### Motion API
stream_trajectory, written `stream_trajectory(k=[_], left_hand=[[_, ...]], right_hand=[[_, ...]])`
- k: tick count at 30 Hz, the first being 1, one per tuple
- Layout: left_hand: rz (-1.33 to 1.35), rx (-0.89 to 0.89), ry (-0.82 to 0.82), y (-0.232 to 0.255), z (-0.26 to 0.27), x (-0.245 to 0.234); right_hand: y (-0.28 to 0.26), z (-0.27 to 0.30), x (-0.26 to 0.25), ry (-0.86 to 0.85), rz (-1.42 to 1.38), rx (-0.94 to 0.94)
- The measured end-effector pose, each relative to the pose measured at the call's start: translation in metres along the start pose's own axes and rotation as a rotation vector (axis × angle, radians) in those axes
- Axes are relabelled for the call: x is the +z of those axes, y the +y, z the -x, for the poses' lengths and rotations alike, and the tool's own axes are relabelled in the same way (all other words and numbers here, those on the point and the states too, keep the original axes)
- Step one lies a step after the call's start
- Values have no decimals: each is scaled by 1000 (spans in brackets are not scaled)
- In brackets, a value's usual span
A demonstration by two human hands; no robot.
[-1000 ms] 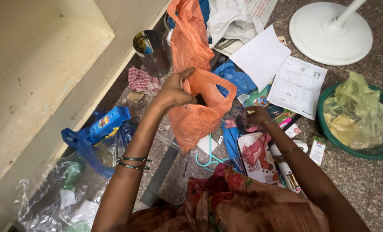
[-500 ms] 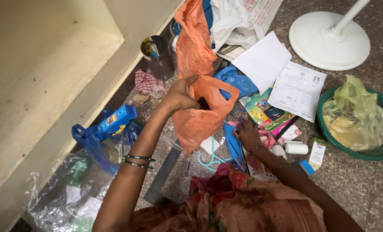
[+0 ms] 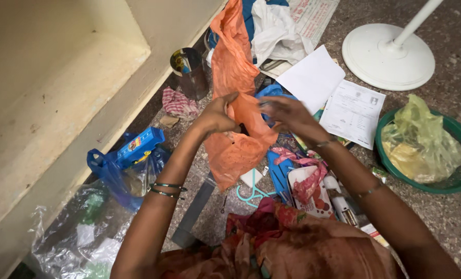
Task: The person sorts through various items on the floor, including plastic bags, a red container, a small pouch, and a blister pack of pills. They open and close the red container, place items inside, and arrange them on a shelf.
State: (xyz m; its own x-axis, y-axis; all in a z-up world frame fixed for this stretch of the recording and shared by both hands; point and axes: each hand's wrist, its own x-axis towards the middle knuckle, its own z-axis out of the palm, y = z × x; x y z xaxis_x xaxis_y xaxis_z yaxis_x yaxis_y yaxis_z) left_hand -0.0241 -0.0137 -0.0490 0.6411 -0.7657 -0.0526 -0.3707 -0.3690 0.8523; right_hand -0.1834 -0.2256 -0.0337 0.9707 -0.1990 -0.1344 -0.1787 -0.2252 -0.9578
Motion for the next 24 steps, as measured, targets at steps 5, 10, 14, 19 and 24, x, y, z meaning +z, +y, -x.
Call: stream_trajectory(k=[5,10,14,19,24], left_hand=[[16,76,101,-8,-1,-5],[19,85,200,-16,5,-17],[120,113,187,-3,5,-17],[-73,117,100,24,-8,1],[-142,121,46,33,-14,15]], right_hand=[[-39,-16,27,-197,299,-192],[-38,6,-17,-106,145,-42],[-24,52,-60,18,102,16],[20,90,-99,236,122,202],[98,91,-129,285,153,170]])
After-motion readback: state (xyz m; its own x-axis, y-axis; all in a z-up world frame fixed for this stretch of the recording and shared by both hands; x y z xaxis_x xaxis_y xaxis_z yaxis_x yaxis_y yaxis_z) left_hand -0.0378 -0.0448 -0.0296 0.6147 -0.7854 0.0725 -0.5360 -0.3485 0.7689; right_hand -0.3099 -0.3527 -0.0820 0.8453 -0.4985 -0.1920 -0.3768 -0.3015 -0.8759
